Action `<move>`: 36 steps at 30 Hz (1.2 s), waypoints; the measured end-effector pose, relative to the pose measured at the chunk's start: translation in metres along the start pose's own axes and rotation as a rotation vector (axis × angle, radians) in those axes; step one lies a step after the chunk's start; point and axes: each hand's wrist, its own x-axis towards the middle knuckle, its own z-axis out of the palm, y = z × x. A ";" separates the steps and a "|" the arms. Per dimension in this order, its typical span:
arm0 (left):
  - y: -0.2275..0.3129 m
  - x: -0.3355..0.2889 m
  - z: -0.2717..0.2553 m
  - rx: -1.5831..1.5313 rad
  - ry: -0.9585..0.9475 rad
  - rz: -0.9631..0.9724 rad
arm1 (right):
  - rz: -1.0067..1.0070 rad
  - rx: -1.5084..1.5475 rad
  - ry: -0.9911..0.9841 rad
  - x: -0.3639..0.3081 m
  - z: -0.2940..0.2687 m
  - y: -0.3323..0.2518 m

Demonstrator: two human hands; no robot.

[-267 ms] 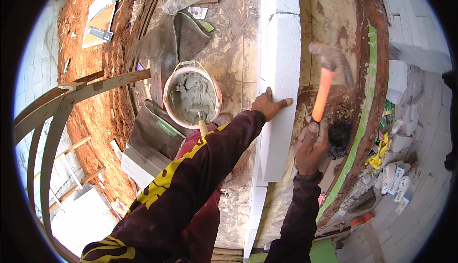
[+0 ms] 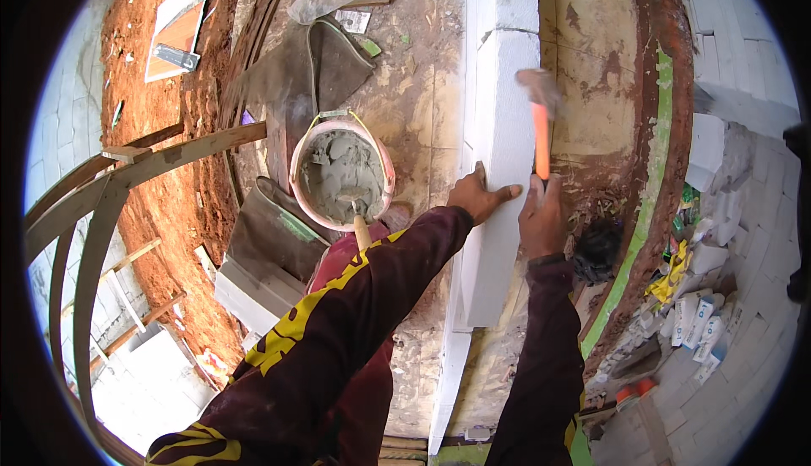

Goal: The person installs white rectangular tiles onto a curved wall section. They apply cement with a trowel, position tiles, tap them with a hammer, and use a string line to check alignment.

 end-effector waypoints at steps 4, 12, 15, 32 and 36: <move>0.000 0.002 -0.001 -0.059 -0.028 0.030 | 0.047 0.269 0.024 -0.016 -0.005 0.006; -0.001 0.001 -0.001 0.024 -0.027 0.007 | 0.136 0.136 -0.016 -0.008 -0.003 -0.006; -0.002 0.005 0.000 0.024 0.002 0.063 | 0.254 0.380 -0.081 -0.050 -0.021 -0.001; -0.024 -0.036 0.019 -0.068 -0.054 0.052 | 0.198 0.695 0.342 -0.359 -0.042 0.002; -0.024 -0.037 0.022 -0.071 -0.024 0.080 | 0.399 0.251 -0.086 -0.355 0.004 0.029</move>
